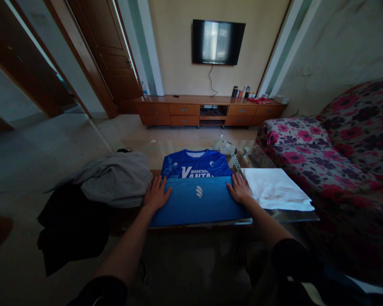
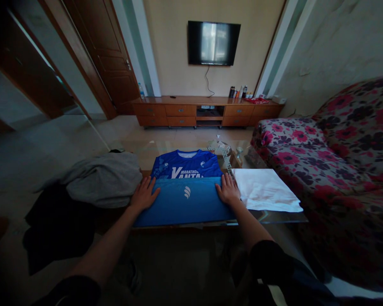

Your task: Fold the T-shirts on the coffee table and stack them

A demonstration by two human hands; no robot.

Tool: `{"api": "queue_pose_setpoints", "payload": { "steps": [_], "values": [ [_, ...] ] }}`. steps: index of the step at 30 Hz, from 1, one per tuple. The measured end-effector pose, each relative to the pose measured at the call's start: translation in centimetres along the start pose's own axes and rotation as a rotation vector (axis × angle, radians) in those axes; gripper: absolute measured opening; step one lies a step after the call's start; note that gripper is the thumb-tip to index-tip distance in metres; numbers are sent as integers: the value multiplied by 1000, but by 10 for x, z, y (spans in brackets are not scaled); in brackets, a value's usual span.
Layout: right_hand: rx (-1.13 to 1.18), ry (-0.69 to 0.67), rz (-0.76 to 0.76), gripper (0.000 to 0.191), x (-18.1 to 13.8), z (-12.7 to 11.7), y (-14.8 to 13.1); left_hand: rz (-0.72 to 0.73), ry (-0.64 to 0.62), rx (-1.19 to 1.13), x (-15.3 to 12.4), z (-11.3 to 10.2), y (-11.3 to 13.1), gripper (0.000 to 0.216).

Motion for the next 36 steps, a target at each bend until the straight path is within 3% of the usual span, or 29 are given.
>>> {"api": "queue_pose_setpoints", "payload": {
  "steps": [9, 14, 24, 29, 36],
  "values": [
    [-18, 23, 2, 80, -21, -3, 4, 9, -25, -14, -16, 0, 1, 73],
    [17, 60, 61, 82, -9, -14, -2, -60, 34, -33, -4, -4, 0, 70],
    [231, 193, 98, 65, 91, -44, -29, -77, 212, -93, 81, -14, -3, 67],
    [342, 236, 159, 47, 138, -34, -25, -51, 119, -284, 134, -3, -19, 56],
    [514, 288, 212, 39, 181, -17, 3, -43, 150, -284, 170, 8, -36, 42]
  ]
}}
Point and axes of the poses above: each hand's wrist, its own x-axis towards the middle knuckle, its own z-axis out of the palm, y = z × x, the point moved 10 cm from there along x, towards the middle knuckle, and after that the axes turned 15 degrees about -x, right-handed, at the moved point
